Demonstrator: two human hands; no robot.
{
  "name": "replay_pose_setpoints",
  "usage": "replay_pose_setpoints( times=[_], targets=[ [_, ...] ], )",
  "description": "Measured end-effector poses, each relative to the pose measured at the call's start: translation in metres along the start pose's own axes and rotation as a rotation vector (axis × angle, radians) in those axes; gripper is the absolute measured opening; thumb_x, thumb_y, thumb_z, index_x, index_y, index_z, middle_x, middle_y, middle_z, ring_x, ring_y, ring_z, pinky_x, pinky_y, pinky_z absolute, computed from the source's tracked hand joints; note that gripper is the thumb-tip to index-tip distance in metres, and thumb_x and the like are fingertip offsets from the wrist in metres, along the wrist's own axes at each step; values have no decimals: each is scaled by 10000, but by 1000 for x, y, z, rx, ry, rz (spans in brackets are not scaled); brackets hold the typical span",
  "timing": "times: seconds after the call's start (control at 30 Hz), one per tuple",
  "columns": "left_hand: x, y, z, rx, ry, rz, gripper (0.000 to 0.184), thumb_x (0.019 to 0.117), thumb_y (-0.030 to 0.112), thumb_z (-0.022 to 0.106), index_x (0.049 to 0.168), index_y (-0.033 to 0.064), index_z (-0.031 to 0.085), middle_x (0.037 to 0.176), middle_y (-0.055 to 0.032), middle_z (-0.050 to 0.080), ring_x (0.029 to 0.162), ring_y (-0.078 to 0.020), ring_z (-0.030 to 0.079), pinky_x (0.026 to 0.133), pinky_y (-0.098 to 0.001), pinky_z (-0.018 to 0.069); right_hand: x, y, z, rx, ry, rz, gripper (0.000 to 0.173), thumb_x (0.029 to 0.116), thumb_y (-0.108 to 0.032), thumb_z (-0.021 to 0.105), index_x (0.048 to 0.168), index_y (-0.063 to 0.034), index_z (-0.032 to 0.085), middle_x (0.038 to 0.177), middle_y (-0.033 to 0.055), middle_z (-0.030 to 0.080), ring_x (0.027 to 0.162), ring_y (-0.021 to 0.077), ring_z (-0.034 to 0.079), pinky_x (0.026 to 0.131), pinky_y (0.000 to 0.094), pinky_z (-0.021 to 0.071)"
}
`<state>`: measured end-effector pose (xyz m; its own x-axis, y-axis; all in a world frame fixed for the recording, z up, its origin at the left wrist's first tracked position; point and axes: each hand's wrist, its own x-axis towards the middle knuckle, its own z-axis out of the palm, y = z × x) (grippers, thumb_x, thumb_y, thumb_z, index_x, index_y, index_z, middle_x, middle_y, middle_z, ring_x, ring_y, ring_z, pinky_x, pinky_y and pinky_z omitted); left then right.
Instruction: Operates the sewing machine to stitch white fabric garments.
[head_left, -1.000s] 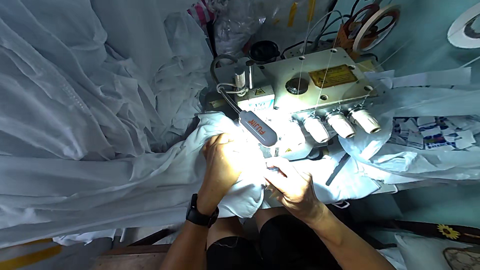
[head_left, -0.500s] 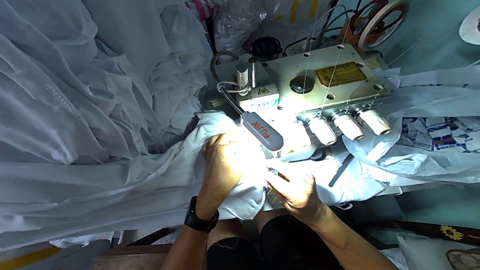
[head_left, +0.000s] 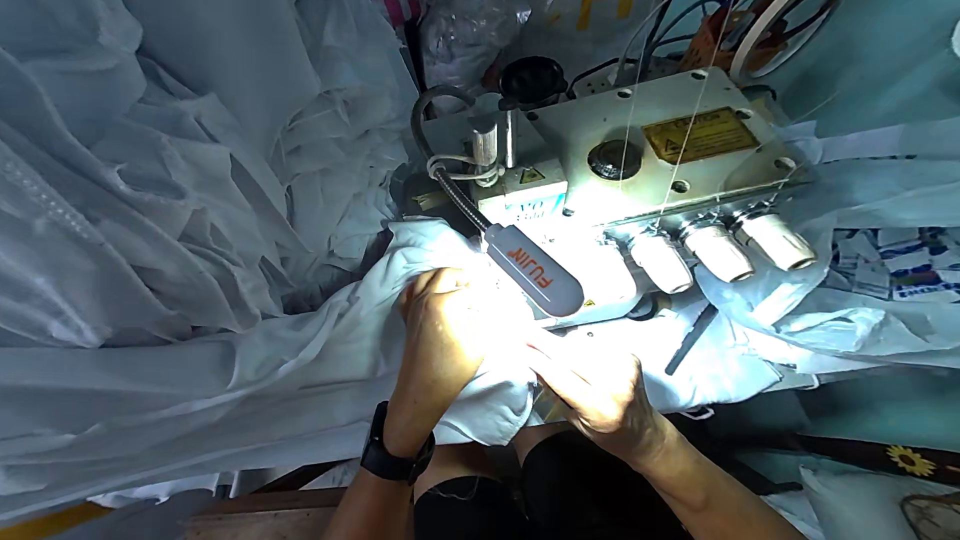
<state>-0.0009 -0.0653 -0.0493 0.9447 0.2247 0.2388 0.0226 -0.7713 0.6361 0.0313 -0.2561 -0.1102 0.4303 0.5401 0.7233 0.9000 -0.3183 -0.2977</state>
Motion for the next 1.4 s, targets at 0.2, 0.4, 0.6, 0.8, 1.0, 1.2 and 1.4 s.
replay_pose_setpoints(
  times=[0.2,0.4,0.6,0.8,1.0,1.2,1.4],
  targets=[
    [-8,-4,4,68,66,104,178,810,186,754,919,48,771,1084,-87,728,1114,-224,647,1000,-518,418,2,-5,-4,-50,-38,18,209,988,-105,555,924,-81,753,923,108,769,642,201,607,555,310,427],
    [-17,-20,3,63,63,218,155,820,185,733,915,79,795,1067,-60,755,1184,-188,653,1113,-478,392,6,-11,-7,-128,-53,44,245,978,-134,534,870,-99,752,854,84,761,622,209,589,545,319,402],
    [-10,-22,3,33,82,238,130,796,154,735,878,62,777,1058,-81,751,1199,-201,645,1132,-478,369,9,-8,-3,-135,-34,56,271,990,-163,523,859,-104,753,841,84,758,608,215,571,545,333,385],
    [-8,-24,5,18,87,234,159,784,139,739,912,52,775,1074,-82,749,1197,-198,648,1130,-471,376,9,-6,1,-135,-23,64,270,993,-184,525,888,-111,763,892,84,773,625,222,597,556,342,401],
    [-8,-29,8,-14,109,242,163,785,146,772,928,71,794,1056,-62,754,1190,-192,649,1145,-497,364,6,-12,-1,-30,-11,126,221,968,-178,570,952,-118,781,1050,179,751,730,243,668,585,320,484],
    [-7,-27,9,-9,108,246,143,786,129,768,916,75,787,1061,-57,754,1181,-188,653,1131,-489,376,5,-11,5,-18,29,172,239,979,-216,565,918,-117,774,998,186,728,679,216,621,556,306,450],
    [-9,-24,8,4,122,235,143,768,139,770,893,70,780,1033,-60,754,1165,-183,660,1119,-459,391,8,-15,4,-32,40,196,238,980,-234,575,909,-119,771,948,176,721,663,200,602,563,287,438]
  ],
)
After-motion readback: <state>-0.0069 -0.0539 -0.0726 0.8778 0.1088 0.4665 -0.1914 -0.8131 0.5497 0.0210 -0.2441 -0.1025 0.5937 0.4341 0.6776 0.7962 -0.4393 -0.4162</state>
